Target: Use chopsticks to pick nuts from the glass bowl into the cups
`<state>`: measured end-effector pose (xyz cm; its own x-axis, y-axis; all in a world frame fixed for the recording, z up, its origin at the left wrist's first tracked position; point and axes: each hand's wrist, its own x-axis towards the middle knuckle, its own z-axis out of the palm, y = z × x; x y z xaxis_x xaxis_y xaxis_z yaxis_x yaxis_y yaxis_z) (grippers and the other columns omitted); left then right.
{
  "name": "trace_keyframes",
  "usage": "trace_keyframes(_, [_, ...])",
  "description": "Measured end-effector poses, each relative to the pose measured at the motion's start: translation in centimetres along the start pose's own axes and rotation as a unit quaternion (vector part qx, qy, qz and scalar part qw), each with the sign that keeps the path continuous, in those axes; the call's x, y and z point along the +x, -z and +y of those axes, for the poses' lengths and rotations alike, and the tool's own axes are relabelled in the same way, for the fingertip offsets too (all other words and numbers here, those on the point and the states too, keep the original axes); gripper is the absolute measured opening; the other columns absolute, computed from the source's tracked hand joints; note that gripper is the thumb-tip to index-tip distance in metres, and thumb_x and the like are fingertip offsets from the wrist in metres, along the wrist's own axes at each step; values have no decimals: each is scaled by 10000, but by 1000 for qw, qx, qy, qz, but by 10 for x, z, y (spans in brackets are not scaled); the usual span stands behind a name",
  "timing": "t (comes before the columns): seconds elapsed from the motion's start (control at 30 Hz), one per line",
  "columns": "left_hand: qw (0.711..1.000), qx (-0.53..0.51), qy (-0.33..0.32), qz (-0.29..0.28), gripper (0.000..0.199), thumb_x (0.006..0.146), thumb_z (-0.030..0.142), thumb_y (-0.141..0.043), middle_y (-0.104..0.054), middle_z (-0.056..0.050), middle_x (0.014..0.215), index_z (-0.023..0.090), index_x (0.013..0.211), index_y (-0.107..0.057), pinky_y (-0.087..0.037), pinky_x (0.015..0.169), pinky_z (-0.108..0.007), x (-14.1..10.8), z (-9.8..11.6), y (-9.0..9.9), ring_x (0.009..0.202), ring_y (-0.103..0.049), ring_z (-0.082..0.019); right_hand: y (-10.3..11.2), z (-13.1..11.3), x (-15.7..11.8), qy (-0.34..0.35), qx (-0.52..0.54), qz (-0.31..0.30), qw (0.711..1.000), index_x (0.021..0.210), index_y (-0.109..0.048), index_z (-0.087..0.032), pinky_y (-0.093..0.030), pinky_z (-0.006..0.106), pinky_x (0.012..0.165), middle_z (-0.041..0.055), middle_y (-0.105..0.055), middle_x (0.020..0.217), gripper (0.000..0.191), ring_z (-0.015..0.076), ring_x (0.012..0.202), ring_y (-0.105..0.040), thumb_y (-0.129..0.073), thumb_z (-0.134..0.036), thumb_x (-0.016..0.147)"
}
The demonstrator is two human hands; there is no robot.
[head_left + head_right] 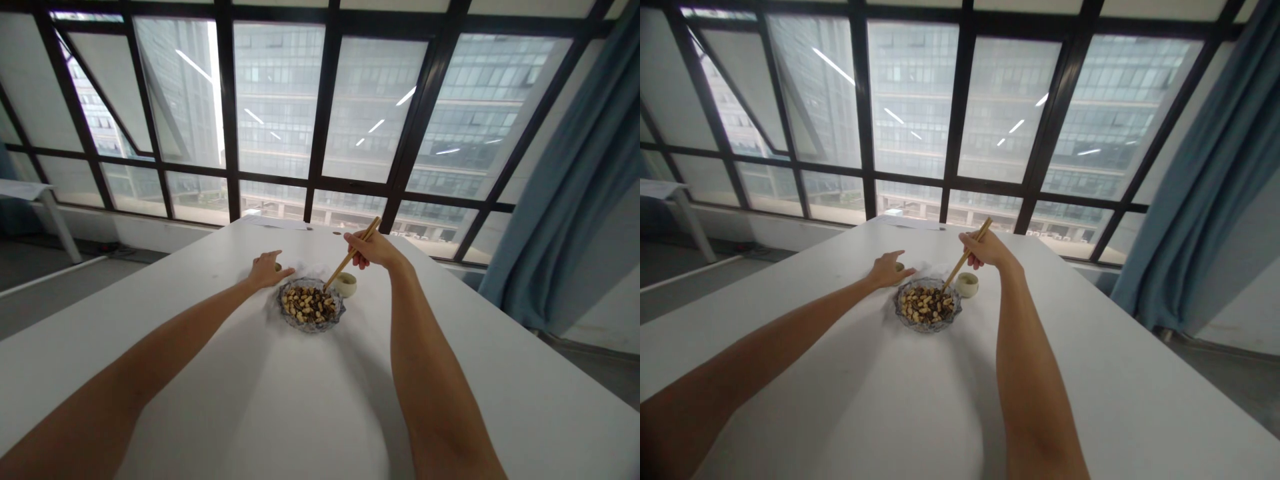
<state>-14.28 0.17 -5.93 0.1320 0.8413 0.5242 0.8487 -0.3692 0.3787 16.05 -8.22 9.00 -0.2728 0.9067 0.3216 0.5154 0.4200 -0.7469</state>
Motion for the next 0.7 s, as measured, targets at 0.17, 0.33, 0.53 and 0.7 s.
trace_keyframes(0.17, [994, 51, -26, -88, 875, 762, 731, -658, -687, -202, 1251, 193, 1427, -473, -304, 1105, -562, 24, 30, -11, 1253, -582, -407, 0, -1, -1, 12, 9, 20, 1000, 642, -591, -163, -421, 195, 317, 55, -631, 452, 512, 113, 319, -543, -626, -585, 929])
trace_keyframes(0.33, [992, 34, 10, -120, 880, 755, 605, -729, -701, -229, 1206, 160, 1449, -420, -375, 1030, -564, 32, 40, -15, 1187, -625, -424, -1, 1, 3, 34, 22, 41, 998, 669, -593, -165, -410, 188, 320, 50, -631, 465, 529, 109, 333, -548, -620, -637, 907])
trace_keyframes(0.53, [989, -31, -141, -39, 887, 750, 371, -777, -582, -152, 1429, 192, 1518, -373, -375, 1121, -466, 24, 46, 1, 1305, -530, -344, -9, 10, 11, 88, 39, 107, 990, 705, -596, -170, -412, 188, 335, 41, -637, 508, 579, 108, 366, -568, -592, -727, 866])
trace_keyframes(0.7, [984, -39, -171, -44, 896, 762, 367, -766, -566, -123, 1453, 201, 1543, -359, -340, 1154, -486, 18, 52, 12, 1333, -496, -336, -17, 16, 15, 99, 44, 111, 988, 732, -598, -176, -415, 198, 345, 40, -641, 525, 593, 116, 384, -575, -568, -754, 860])
